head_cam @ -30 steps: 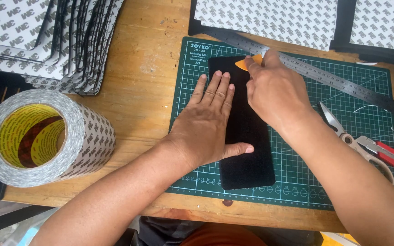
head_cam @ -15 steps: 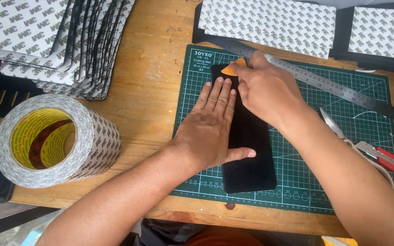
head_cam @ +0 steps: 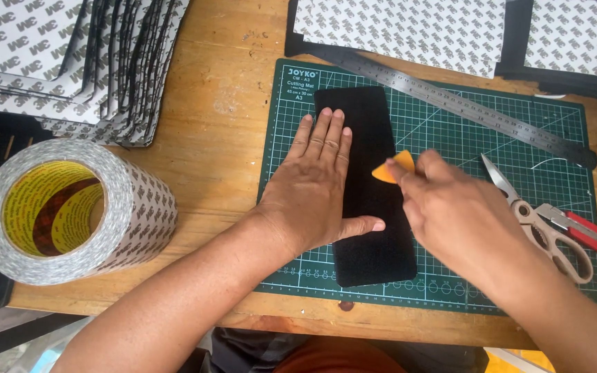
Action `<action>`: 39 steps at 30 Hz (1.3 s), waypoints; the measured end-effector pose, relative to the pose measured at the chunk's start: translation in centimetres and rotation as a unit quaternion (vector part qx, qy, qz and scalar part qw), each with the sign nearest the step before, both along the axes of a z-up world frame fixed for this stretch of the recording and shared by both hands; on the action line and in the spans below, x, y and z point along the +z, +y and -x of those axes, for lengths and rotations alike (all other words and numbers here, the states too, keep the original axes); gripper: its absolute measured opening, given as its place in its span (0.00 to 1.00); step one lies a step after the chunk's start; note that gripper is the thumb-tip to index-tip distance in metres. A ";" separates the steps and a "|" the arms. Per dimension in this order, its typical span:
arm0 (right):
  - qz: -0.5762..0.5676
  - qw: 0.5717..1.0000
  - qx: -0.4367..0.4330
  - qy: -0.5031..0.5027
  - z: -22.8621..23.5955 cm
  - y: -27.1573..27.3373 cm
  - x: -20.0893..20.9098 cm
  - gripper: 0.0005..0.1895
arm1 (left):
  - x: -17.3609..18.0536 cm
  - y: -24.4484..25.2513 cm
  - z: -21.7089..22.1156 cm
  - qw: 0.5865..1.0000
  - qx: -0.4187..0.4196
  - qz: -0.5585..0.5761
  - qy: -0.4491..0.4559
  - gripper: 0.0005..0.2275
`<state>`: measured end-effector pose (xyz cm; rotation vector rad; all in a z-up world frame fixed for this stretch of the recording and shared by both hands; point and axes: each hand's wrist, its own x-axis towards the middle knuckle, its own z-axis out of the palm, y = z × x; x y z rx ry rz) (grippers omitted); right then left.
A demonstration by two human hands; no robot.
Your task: The person smooths a black fabric piece with an orange plastic tool, then peels the backing from a rectangular adhesive tape and presses it onto the fabric. The person smooths the tape and folds the fabric over the tape to secure it.
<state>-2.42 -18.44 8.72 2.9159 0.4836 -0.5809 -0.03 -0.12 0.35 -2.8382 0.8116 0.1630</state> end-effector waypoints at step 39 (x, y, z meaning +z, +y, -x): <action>-0.065 0.996 -0.013 0.063 9.2 -6.7 -2.3 0.31 | -2.1 2.3 -1.9 0.984 -0.072 0.142 -0.075 0.23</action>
